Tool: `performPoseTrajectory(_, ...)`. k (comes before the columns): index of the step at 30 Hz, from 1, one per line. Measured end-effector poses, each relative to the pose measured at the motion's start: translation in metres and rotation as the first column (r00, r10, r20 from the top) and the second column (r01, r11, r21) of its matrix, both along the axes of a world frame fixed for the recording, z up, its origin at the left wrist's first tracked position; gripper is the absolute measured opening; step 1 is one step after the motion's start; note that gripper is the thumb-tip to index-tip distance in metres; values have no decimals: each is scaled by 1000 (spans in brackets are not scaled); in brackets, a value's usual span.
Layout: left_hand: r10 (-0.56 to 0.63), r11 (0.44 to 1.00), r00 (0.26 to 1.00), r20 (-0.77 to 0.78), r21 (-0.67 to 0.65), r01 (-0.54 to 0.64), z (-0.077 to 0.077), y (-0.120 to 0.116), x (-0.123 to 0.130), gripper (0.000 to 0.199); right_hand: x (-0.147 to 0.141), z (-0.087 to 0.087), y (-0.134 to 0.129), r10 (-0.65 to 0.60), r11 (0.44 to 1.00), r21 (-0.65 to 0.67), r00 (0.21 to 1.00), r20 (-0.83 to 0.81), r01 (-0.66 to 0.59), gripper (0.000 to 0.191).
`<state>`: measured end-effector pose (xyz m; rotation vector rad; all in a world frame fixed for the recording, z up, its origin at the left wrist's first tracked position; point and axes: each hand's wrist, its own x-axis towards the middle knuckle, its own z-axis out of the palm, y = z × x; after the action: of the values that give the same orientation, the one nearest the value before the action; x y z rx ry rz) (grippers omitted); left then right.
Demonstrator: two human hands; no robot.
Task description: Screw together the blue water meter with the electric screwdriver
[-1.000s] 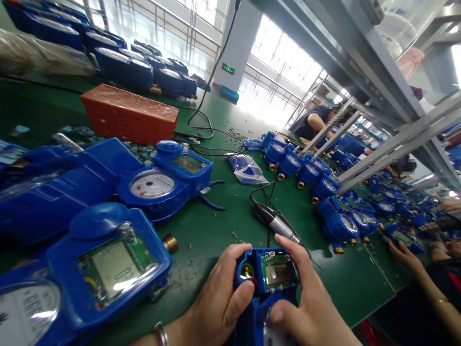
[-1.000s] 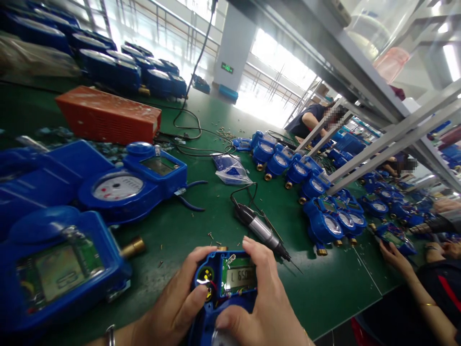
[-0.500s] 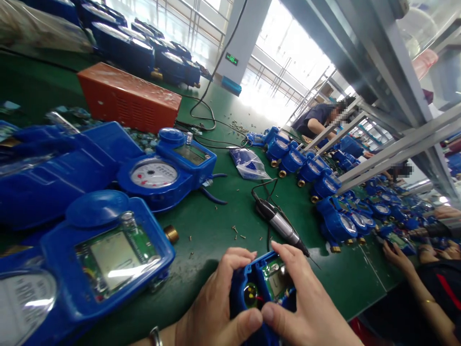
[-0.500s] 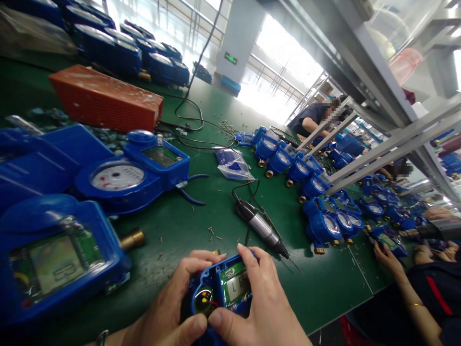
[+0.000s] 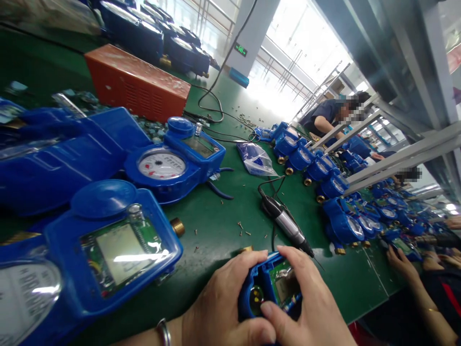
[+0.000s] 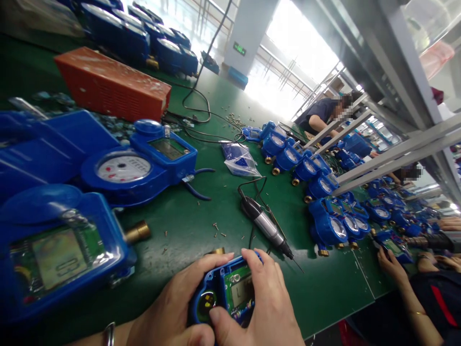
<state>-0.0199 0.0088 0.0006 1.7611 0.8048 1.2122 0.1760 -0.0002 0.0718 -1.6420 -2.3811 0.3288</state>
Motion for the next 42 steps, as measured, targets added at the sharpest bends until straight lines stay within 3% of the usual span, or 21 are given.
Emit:
performPoseTrajectory(3, 26, 999, 1000, -14, 39, -26, 0, 0, 2, 56, 1, 0, 0, 0, 999, 48, 1000, 20, -1, 77)
performPoseTrajectory(12, 59, 991, 998, 34, 121, -63, 5, 4, 6, 54, -1, 7, 12, 104, 980, 157, 990, 98, -119, 74)
performPoseTrajectory(20, 65, 985, 997, 38, 157, -70, 5, 8, 6, 54, -13, 16, 20, 152, 958, 240, 987, 48, -159, 59)
performPoseTrajectory(27, 12, 989, 1000, 26, 149, -16, -4, 11, 5, 52, -13, 16, 19, 133, 981, 141, 991, 2, -132, 64)
performPoseTrajectory(29, -29, 991, 998, 47, 134, 23, -4, 15, 3, 53, -9, 17, 19, 105, 994, 48, 992, -73, -101, 73)
performPoseTrajectory(31, -69, 993, 995, 71, 104, 62, -3, 18, 1, 53, -1, 19, 18, 47, 987, -140, 975, -217, -79, 84)
performPoseTrajectory(33, -102, 993, 992, 81, 66, 96, -3, 19, -1, 50, 8, 16, 17, -80, 939, -337, 904, -419, -73, 87)
performPoseTrajectory(35, -119, 993, 990, 81, 20, 118, -3, 18, -1, 47, 18, 9, 15, -222, 897, -434, 763, -608, -85, 81)
performPoseTrajectory(38, -122, 991, 990, 73, -53, 126, -4, 16, -2, 45, 26, -6, 8, -315, 892, -441, 563, -764, -100, 69)
performPoseTrajectory(42, -150, 984, 988, 44, -93, 154, -3, 19, -3, 44, 25, -19, -4, -347, 886, -439, 419, -839, -146, 55)
